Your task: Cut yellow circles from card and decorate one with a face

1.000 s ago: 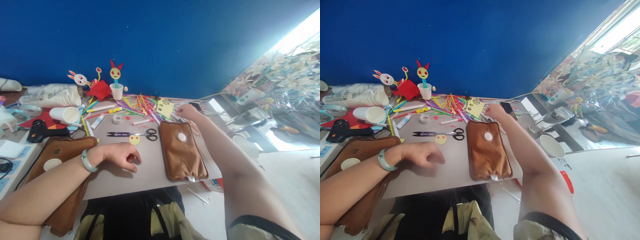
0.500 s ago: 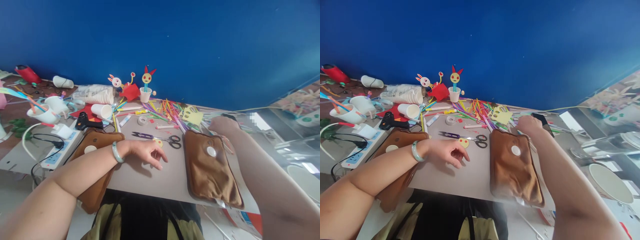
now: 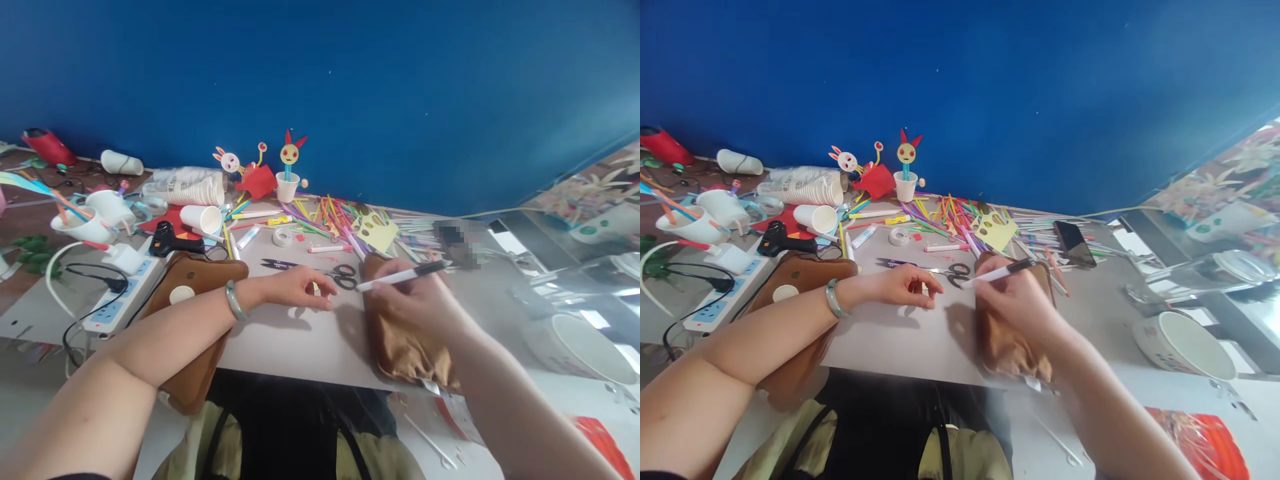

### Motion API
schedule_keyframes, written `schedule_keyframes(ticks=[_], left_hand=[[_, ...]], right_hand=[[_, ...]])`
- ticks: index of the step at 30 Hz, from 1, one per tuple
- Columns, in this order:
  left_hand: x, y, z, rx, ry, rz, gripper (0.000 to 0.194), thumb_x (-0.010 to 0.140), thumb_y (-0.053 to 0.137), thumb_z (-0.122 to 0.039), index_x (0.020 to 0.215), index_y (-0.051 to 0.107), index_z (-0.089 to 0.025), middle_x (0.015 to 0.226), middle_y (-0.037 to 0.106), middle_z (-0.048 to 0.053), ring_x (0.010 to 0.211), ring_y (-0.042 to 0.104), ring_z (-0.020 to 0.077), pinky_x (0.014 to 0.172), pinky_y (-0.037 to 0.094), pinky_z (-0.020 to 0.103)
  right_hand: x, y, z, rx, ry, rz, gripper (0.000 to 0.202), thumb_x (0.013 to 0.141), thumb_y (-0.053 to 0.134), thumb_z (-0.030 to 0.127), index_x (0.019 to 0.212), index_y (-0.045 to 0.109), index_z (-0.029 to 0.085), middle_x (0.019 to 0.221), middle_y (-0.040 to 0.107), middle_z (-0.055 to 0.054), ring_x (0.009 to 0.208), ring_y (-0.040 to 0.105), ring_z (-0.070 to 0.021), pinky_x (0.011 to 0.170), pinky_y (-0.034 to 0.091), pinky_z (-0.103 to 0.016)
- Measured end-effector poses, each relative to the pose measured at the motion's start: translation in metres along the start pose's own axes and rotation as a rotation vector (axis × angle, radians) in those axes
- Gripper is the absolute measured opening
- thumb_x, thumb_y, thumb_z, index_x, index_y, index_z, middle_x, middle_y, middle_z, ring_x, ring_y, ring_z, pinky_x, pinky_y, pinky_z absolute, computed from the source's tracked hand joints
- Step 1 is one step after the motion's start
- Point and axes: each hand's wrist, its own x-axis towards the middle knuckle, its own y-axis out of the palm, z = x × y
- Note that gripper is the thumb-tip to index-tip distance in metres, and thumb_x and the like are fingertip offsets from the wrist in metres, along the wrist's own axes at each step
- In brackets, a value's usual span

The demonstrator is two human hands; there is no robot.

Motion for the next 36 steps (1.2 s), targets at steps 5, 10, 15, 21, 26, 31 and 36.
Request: schedule_keyframes(ticks=[5,10,15,21,26,31,36], left_hand=[[-0.007,0.004,-0.022,0.071,0.086,0.087,0.034,0.082,0.069,-0.042,0.101,0.07,-0.015,0.084,0.065,0.002,0.063,0.054,0.0071,0.057,0.04,0.019],[-0.015,0.015,-0.047,0.105,0.053,0.139,0.042,0.089,0.056,-0.053,0.084,0.067,-0.013,0.061,0.05,-0.003,0.054,0.043,0.0068,0.049,0.03,0.021],[-0.015,0.029,-0.057,0.075,-0.007,0.141,0.04,0.092,0.052,-0.05,0.077,0.06,-0.013,0.061,0.049,-0.004,0.054,0.041,0.0065,0.051,0.03,0.021],[-0.02,0.042,-0.077,0.023,-0.03,0.096,0.035,0.093,0.053,-0.045,0.08,0.061,-0.014,0.063,0.049,-0.005,0.058,0.043,0.0068,0.057,0.034,0.02],[-0.029,0.043,-0.102,-0.048,-0.061,0.116,0.037,0.094,0.05,-0.048,0.08,0.06,-0.014,0.061,0.048,-0.005,0.056,0.044,0.0064,0.056,0.035,0.019],[-0.035,0.054,-0.104,-0.181,-0.119,0.125,0.041,0.093,0.049,-0.052,0.076,0.055,-0.015,0.058,0.049,-0.005,0.051,0.042,0.0055,0.052,0.035,0.019],[-0.037,0.069,-0.075,-0.305,-0.139,0.015,0.052,0.093,0.04,-0.06,0.086,0.062,-0.014,0.057,0.046,-0.005,0.048,0.043,0.0069,0.048,0.035,0.02]], right_hand=[[-0.023,0.036,0.013,0.398,0.078,0.334,0.028,0.078,0.071,0.044,0.082,0.062,0.017,0.068,0.064,-0.001,0.051,0.05,-0.0092,0.047,0.039,-0.022],[-0.043,0.041,0.01,0.532,0.099,0.294,0.035,0.085,0.064,0.05,0.09,0.063,0.016,0.068,0.064,-0.002,0.05,0.049,-0.0094,0.047,0.041,-0.023],[-0.06,0.035,-0.004,0.59,0.099,0.137,0.037,0.087,0.061,0.053,0.089,0.064,0.017,0.056,0.056,0.001,0.044,0.045,-0.0084,0.042,0.033,-0.021],[-0.077,0.03,0.011,0.787,0.293,-0.063,0.038,0.081,0.066,0.056,0.082,0.064,0.018,0.052,0.051,0.003,0.039,0.035,-0.006,0.037,0.018,-0.02],[-0.092,0.029,0.014,0.878,0.216,-0.212,0.032,0.081,0.068,0.051,0.077,0.065,0.019,0.049,0.049,0.002,0.043,0.04,-0.0091,0.04,0.027,-0.022],[-0.098,0.028,0.01,0.873,0.179,-0.223,0.031,0.084,0.063,0.051,0.078,0.062,0.02,0.05,0.048,0.001,0.046,0.044,-0.0127,0.043,0.032,-0.026],[-0.079,0.034,0.011,0.776,0.135,0.082,0.035,0.08,0.07,0.051,0.094,0.061,0.02,0.053,0.049,0.004,0.044,0.041,-0.0109,0.044,0.032,-0.025]])
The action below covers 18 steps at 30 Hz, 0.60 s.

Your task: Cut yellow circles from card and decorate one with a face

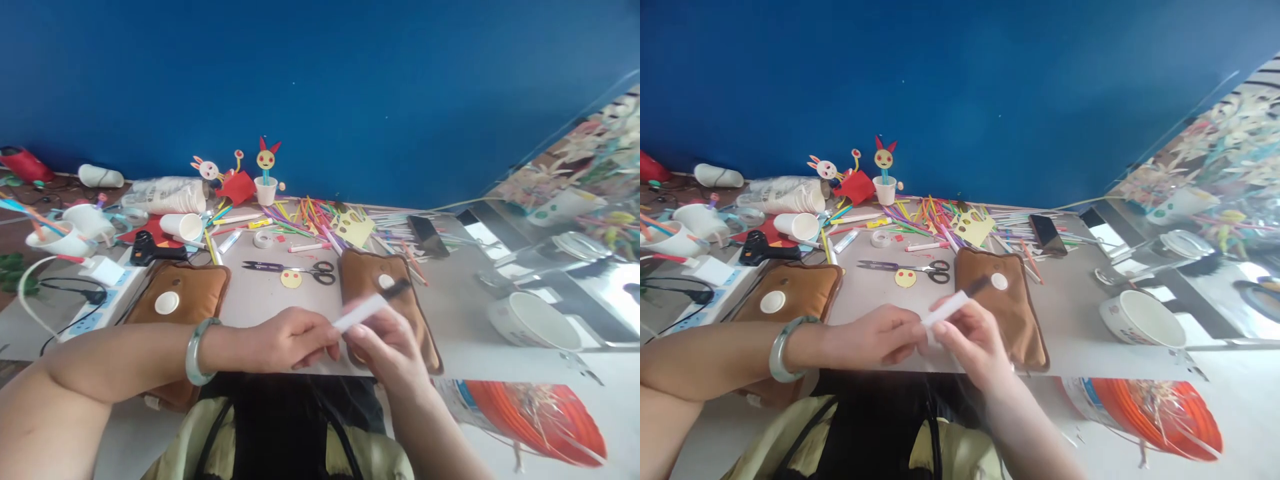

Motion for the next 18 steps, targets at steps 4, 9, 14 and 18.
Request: schedule_keyframes(ticks=[4,9,14,18], left_hand=[[0.005,-0.013,0.02,0.314,-0.119,-0.07,0.055,0.092,0.043,-0.061,0.079,0.066,-0.013,0.058,0.054,-0.002,0.056,0.049,0.0099,0.057,0.038,0.023],[-0.002,-0.03,0.023,0.327,-0.099,-0.194,0.055,0.08,0.065,-0.058,0.116,0.062,-0.016,0.077,0.064,0.0,0.068,0.057,0.0124,0.064,0.042,0.023],[-0.021,-0.028,0.015,0.47,-0.044,-0.164,0.03,0.09,0.057,-0.041,0.095,0.073,-0.016,0.083,0.071,0.003,0.077,0.061,0.0143,0.071,0.043,0.024],[-0.026,-0.018,0.018,0.524,0.01,-0.122,0.025,0.089,0.06,-0.032,0.104,0.072,-0.017,0.095,0.073,0.005,0.087,0.064,0.0165,0.079,0.044,0.024]], right_hand=[[0.015,0.003,-0.003,-0.259,-0.104,0.077,0.034,0.092,0.052,0.051,0.085,0.061,0.019,0.071,0.057,-0.001,0.065,0.053,-0.014,0.063,0.043,-0.027],[0.01,0.0,-0.007,-0.602,-0.074,0.308,0.033,0.097,0.046,0.044,0.077,0.056,0.02,0.065,0.053,0.002,0.058,0.048,-0.0117,0.057,0.037,-0.025],[0.0,-0.014,-0.01,-0.53,-0.08,0.341,0.024,0.092,0.057,0.04,0.092,0.07,0.02,0.081,0.069,-0.005,0.071,0.06,-0.0161,0.064,0.044,-0.026],[-0.005,-0.023,-0.022,-0.188,0.002,0.041,0.024,0.078,0.074,0.043,0.08,0.067,0.019,0.065,0.062,0.0,0.054,0.05,-0.012,0.05,0.036,-0.024]])
